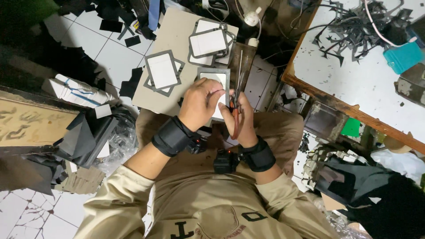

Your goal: The person trims excess material from small leather frames and components using scissors.

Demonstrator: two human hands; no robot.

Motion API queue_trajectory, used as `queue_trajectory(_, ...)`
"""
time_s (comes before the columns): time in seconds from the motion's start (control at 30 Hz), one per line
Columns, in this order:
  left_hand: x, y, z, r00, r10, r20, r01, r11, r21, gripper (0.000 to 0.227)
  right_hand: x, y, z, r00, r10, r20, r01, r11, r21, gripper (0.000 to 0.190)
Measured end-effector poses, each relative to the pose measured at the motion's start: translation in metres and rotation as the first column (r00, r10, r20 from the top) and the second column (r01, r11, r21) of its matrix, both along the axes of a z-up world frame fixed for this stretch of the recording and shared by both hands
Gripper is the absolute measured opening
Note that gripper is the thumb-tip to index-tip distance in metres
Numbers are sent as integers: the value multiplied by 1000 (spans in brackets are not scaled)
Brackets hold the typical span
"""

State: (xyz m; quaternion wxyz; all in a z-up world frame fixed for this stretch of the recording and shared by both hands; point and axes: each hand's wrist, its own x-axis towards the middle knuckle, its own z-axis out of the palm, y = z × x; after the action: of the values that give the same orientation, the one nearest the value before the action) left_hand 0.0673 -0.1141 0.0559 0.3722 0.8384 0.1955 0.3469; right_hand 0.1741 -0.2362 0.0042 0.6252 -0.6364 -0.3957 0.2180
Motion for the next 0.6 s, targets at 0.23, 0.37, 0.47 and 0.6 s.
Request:
queue_trajectory(0.23, 0, -5, -1, 997, 55, 55, -53, 997, -49, 12, 2, -1, -7, 999, 32, -27, -31, 999, 38, 35)
queue_trajectory(0.37, -2, 0, -6, 997, 62, -36, -62, 998, 13, 7, 3, -1, -9, 999, 31, -41, -28, 998, 64, 32)
queue_trajectory(0.47, -4, 11, -21, 976, 128, -173, -120, 991, 56, 7, 7, -4, -11, 999, 21, 24, -23, 995, 100, 33)
queue_trajectory(0.6, -11, 31, -45, 946, 248, -207, -217, 963, 162, 19, 18, -9, -14, 990, -49, 132, 41, 997, 58, 29)
